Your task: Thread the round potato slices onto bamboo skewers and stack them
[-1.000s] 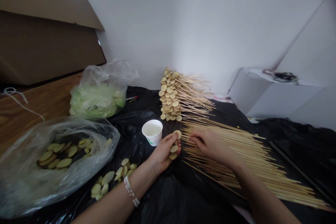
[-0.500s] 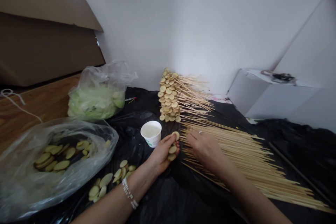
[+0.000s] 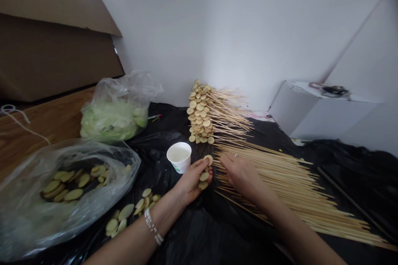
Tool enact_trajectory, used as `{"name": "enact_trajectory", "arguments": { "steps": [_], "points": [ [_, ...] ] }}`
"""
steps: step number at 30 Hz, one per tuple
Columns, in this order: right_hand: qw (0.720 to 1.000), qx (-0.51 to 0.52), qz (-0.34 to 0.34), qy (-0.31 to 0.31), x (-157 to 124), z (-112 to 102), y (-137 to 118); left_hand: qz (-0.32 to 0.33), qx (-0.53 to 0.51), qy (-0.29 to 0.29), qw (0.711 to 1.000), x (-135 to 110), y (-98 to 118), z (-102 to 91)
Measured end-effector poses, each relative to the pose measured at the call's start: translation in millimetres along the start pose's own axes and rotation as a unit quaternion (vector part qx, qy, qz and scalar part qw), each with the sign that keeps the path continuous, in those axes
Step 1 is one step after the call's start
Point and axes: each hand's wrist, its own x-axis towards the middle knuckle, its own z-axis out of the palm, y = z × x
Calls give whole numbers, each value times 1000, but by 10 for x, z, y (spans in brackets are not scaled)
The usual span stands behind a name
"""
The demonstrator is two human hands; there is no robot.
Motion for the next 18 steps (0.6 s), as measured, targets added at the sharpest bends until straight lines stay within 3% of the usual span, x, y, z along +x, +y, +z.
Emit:
{"name": "enact_trajectory", "arguments": {
  "steps": [9, 18],
  "points": [
    [998, -26, 22, -47, -12, -90, -10, -6, 1, 3, 1000, -6, -1, 4],
    [1000, 24, -9, 17, -19, -80, 87, -18, -11, 8, 1000, -29, 1, 36]
  ]
}}
